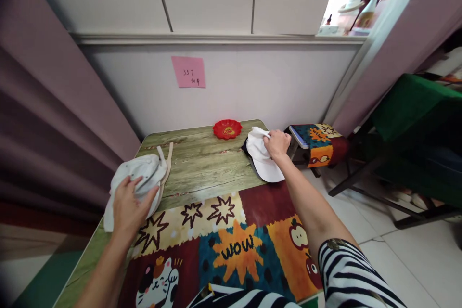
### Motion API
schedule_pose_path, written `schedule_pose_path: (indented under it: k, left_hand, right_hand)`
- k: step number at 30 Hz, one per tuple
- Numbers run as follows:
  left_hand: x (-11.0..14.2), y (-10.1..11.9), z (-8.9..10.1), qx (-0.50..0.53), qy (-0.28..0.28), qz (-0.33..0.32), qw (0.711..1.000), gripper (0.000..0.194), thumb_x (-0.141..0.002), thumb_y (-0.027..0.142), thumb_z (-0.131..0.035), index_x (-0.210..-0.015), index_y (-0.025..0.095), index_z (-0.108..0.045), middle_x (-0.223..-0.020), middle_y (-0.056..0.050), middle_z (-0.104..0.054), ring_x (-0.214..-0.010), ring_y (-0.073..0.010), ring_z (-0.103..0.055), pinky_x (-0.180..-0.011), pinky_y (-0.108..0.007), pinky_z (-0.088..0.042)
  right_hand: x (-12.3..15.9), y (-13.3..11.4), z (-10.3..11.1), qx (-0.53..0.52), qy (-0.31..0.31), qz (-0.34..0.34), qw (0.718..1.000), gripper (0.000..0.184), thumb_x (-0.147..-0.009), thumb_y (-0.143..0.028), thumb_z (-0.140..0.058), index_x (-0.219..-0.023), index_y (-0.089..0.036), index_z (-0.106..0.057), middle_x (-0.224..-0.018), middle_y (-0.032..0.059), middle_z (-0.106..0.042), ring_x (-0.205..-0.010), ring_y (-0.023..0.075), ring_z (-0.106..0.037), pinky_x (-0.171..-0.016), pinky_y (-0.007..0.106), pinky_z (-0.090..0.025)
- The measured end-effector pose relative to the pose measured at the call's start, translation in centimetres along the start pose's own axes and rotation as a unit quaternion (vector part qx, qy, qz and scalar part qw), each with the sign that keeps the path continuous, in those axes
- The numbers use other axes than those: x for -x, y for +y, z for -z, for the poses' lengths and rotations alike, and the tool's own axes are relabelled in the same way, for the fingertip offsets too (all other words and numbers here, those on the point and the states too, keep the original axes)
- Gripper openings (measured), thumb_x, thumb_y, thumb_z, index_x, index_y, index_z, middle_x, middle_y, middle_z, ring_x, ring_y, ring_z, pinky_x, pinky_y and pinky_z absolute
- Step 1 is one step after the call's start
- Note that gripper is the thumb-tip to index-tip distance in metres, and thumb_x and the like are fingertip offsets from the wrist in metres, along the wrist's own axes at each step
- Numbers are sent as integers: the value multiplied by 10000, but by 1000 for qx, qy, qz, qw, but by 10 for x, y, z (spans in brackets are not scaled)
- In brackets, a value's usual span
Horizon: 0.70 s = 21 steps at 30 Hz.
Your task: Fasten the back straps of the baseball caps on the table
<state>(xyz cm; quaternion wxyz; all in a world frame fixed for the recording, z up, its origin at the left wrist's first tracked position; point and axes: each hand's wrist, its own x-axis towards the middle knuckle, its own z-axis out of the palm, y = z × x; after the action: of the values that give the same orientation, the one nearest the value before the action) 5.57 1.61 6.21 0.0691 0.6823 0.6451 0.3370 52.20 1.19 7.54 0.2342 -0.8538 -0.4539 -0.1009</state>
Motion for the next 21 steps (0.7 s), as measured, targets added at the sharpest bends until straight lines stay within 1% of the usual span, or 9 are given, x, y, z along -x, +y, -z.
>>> schedule_pose_path:
  k: [3,5,7,10,13,15,17,19,21]
  left_hand:
    - [2,30,-10,183,-166,28,969,532,-754,584,-663,-1122,201,-666,-1294,-131,-645,-1234,-343,-573,-1056,-438,-450]
    - [4,57,-17,320,-276,59,904,551,-722,589,-725,-1101,191,-689,-1168,-122,-716,-1104,-323,-654,-968,-417,-507]
    - [6,87,-21,424,-339,79,836,517,-741,565,-741,-1080,176,-712,-1151,-137,-729,-1035,-294,-686,-918,-389,-525]
    - [5,128,-22,556,-354,114,743,488,-789,533,-719,-1094,153,-707,-1122,-155,-737,-1008,-265,-698,-881,-374,-540]
    - [-1,152,-12,649,-332,140,670,425,-757,410,-777,-1084,151,-694,-1045,-114,-751,-910,-210,-706,-829,-327,-554]
    - [-5,155,-1,664,-318,143,662,431,-674,269,-839,-1061,151,-690,-985,-77,-753,-828,-174,-700,-782,-282,-551]
    - [-7,151,13,647,-329,138,674,477,-621,185,-858,-1063,149,-682,-915,-57,-748,-744,-159,-690,-718,-259,-545]
    - [-6,146,27,620,-364,122,684,497,-639,194,-849,-1099,150,-667,-871,-56,-739,-676,-156,-678,-652,-252,-535]
    - [-3,144,40,597,-409,94,684,499,-684,227,-824,-1146,157,-647,-896,-70,-735,-664,-156,-674,-614,-239,-523]
  right_hand:
    - [7,-4,37,-111,34,-2,993,272,-801,-406,-628,-913,-193,-753,-1015,117,-738,-912,282,-631,-831,387,-414]
    - [17,-12,63,-210,44,25,976,262,-785,-431,-651,-886,-211,-752,-991,82,-741,-896,262,-630,-810,364,-432]
    - [32,-23,82,-309,38,55,949,265,-779,-448,-668,-867,-208,-741,-943,52,-729,-857,229,-621,-777,331,-443]
    - [64,-46,89,-445,-44,55,893,292,-785,-474,-680,-831,-187,-702,-759,11,-657,-692,167,-559,-640,272,-423]
    - [111,-67,74,-530,-89,38,842,280,-812,-464,-673,-835,-186,-651,-736,-5,-607,-652,141,-519,-598,248,-407]
    - [146,-74,60,-537,-99,27,837,260,-829,-453,-662,-865,-198,-632,-761,-3,-602,-645,138,-508,-583,247,-406]
    - [176,-75,52,-521,-108,35,846,252,-826,-451,-672,-881,-211,-619,-766,-3,-595,-601,132,-488,-554,253,-393]
    - [192,-72,55,-508,-111,97,849,269,-809,-474,-693,-837,-215,-623,-729,2,-588,-574,136,-477,-553,269,-390]
    - [190,-71,71,-524,-85,145,835,300,-853,-510,-633,-791,-217,-638,-697,17,-591,-590,154,-498,-581,285,-407]
